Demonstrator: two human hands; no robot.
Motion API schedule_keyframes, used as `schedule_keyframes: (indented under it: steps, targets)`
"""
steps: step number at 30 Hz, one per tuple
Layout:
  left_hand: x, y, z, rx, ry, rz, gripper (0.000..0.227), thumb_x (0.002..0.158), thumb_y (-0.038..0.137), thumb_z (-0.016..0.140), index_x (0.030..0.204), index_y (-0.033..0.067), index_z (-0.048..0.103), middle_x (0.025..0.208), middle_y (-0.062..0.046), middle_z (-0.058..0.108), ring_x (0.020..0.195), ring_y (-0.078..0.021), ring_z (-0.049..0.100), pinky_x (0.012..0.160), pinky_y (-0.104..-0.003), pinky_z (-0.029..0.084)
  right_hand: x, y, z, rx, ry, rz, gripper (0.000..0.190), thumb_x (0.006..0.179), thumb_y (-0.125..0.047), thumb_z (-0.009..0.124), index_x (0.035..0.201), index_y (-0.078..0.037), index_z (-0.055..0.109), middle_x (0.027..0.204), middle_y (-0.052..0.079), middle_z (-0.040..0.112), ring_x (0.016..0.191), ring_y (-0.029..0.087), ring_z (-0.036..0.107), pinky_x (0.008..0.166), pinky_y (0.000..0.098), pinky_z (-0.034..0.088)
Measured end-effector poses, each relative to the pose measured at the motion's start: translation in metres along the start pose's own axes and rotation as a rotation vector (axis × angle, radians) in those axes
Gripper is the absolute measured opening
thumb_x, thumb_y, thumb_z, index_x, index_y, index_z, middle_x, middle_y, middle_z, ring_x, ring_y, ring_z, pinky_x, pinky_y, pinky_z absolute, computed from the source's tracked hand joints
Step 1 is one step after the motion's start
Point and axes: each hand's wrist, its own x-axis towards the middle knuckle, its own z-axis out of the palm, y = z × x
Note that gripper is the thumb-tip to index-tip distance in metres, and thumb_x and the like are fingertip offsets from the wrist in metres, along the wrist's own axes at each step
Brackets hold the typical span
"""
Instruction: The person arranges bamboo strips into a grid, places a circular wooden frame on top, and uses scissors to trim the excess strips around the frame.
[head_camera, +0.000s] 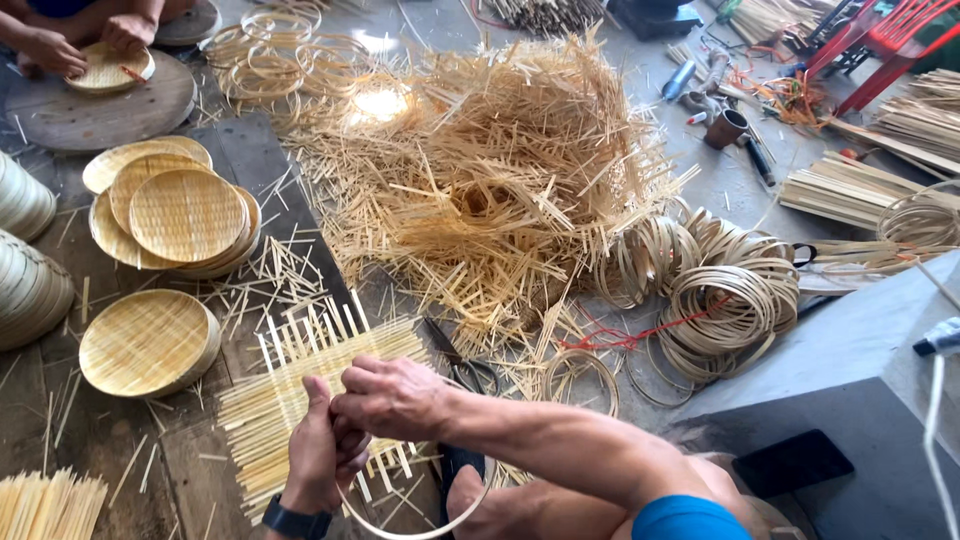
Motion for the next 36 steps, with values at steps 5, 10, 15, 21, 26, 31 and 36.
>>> schedule_keyframes:
  steps: [5, 10, 15, 21, 26, 31, 36]
  targets:
    - [0.011, 0.005, -0.008, -0.051, 0.057, 0.049, 0.068, 0.094, 0.075, 0.035, 0.059, 0.0170, 0.030, 0.052, 0.005, 0.020, 0.039, -0.0083, 0.019, 0.033, -0.028, 0.018, 0.005, 0.003, 0.018, 0.027, 0.090, 0.033, 0.016, 0.092, -0.019, 0.071, 0.103, -0.008, 0.073, 0.091, 0.004, 0.058, 0.088, 0.018, 0.060, 0.065, 0.0318, 0.056]
    - [0.014, 0.003, -0.006, -0.092, 0.109, 0.042, 0.069, 0.095, 0.075, 0.036, 0.059, 0.0163, 0.030, 0.052, 0.006, 0.020, 0.039, -0.0086, 0.017, 0.034, -0.028, 0.015, 0.002, 0.006, 0.032, 0.019, 0.101, 0.070, 0.016, 0.094, -0.018, 0.071, 0.106, -0.009, 0.074, 0.090, 0.004, 0.058, 0.088, 0.017, 0.060, 0.064, 0.0319, 0.056]
    - [0.025, 0.000, -0.012, 0.044, 0.120, 0.075, 0.068, 0.096, 0.075, 0.029, 0.059, 0.0173, 0.035, 0.052, 0.006, 0.026, 0.039, -0.0082, 0.022, 0.033, -0.027, 0.019, 0.001, 0.017, 0.037, 0.013, 0.078, 0.085, 0.011, 0.093, -0.020, 0.076, 0.101, -0.012, 0.073, 0.091, 0.002, 0.059, 0.088, 0.017, 0.060, 0.069, 0.0306, 0.057]
    - [0.048, 0.015, -0.058, 0.315, 0.471, 0.233, 0.076, 0.103, 0.067, 0.035, 0.110, -0.0002, 0.069, 0.068, 0.003, 0.055, 0.058, -0.0064, 0.050, 0.053, -0.029, 0.045, 0.007, 0.021, 0.004, 0.207, 0.383, 0.079, 0.021, 0.083, -0.018, 0.083, 0.097, -0.008, 0.070, 0.091, 0.006, 0.060, 0.087, 0.025, 0.060, 0.074, 0.0381, 0.052]
    - [0.057, 0.015, -0.106, -0.465, 0.119, 0.185, 0.054, 0.101, 0.052, 0.043, 0.108, 0.0034, 0.066, 0.066, 0.001, 0.056, 0.053, -0.0119, 0.050, 0.051, -0.028, 0.043, -0.005, 0.001, 0.013, 0.287, 0.182, -0.122, 0.025, 0.080, -0.016, 0.088, 0.092, -0.009, 0.068, 0.092, 0.007, 0.059, 0.089, 0.029, 0.061, 0.080, 0.0413, 0.051]
    - [0.042, 0.025, -0.122, -0.501, 0.250, 0.382, 0.033, 0.096, 0.040, 0.067, 0.091, 0.0079, 0.066, 0.055, 0.008, 0.038, 0.045, -0.0031, 0.036, 0.039, -0.021, 0.026, -0.013, 0.020, 0.048, 0.522, 0.504, 0.221, 0.018, 0.092, -0.020, 0.078, 0.102, -0.009, 0.068, 0.100, 0.007, 0.068, 0.095, 0.022, 0.066, 0.082, 0.0361, 0.055]
    - [0.032, 0.022, -0.099, -0.397, 0.248, 0.334, 0.034, 0.089, 0.036, 0.078, 0.083, 0.0051, 0.064, 0.055, 0.007, 0.043, 0.043, -0.0039, 0.036, 0.036, -0.020, 0.027, 0.003, 0.062, 0.053, 1.359, 0.326, 1.090, 0.029, 0.098, -0.033, 0.062, 0.097, -0.006, 0.073, 0.074, -0.001, 0.057, 0.061, 0.012, 0.053, 0.055, 0.0258, 0.047]
